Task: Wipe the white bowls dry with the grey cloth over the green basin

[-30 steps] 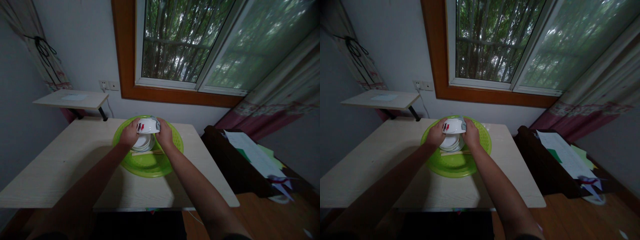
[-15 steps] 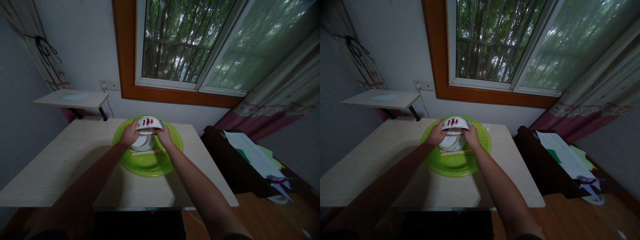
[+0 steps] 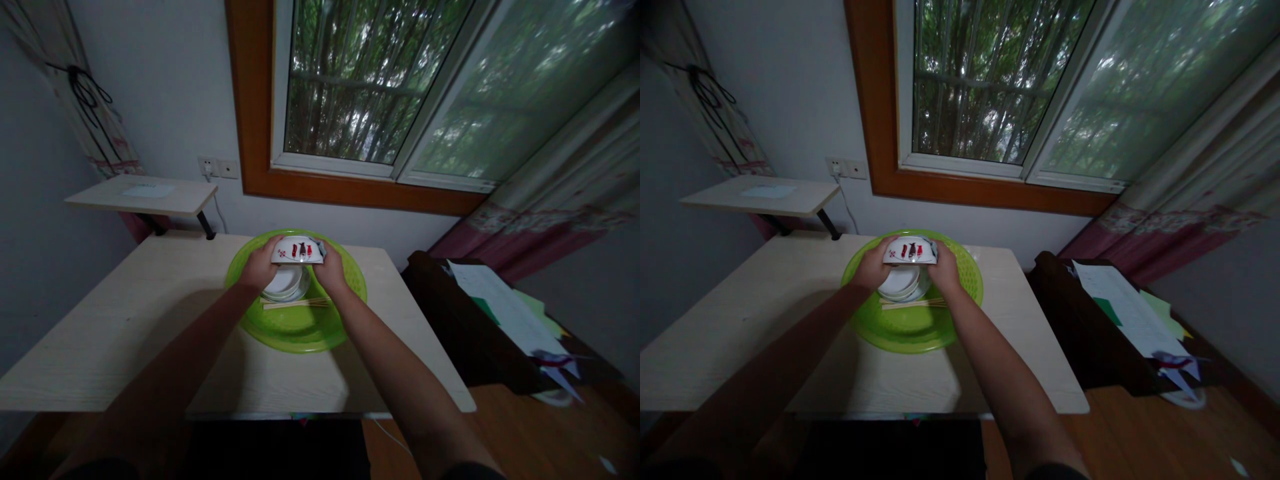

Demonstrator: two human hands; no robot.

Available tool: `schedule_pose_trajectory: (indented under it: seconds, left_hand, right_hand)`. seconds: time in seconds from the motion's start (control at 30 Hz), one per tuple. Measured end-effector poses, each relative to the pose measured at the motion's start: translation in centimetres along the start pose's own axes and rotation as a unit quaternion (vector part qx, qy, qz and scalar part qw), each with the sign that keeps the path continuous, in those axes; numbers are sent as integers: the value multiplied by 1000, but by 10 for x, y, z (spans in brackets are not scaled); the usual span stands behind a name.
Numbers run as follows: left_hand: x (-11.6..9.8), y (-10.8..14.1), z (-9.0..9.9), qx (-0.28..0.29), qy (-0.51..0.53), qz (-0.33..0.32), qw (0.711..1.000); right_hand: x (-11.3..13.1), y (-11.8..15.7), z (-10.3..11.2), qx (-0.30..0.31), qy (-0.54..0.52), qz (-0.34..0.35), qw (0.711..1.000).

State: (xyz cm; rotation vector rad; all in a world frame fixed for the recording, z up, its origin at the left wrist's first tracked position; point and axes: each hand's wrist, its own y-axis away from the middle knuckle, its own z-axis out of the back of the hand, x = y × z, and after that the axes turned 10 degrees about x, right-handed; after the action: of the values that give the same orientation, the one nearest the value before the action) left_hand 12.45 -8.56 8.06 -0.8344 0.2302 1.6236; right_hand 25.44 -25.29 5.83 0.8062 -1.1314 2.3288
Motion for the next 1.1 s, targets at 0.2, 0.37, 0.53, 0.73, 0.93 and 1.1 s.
schedule_pose_trajectory:
  seconds: [0.2,0.37,0.53,0.73,0.93,1.1]
  left_hand:
    - [-2,0,0,4,-64,8,998]
    - [-2,2,-1,12,-115,10,993]
    - [1,2,-1,-1,-120,-8,993]
    - [6,-3,-6,-63,-35,-38,997]
    - [6,-5,-10,-22,-3,-11,1000]
    - [6,-4,-8,-31,10,-4,999]
  right_hand:
    - [9,1,5,2,81,26,996]
    - [19,2,8,23,134,31,990]
    - [27,4,11,23,126,34,991]
    - [21,1,7,-41,42,-20,998]
    - [8,-2,2,-31,-39,-89,995]
    - [6,0,1,-25,1,-54,998]
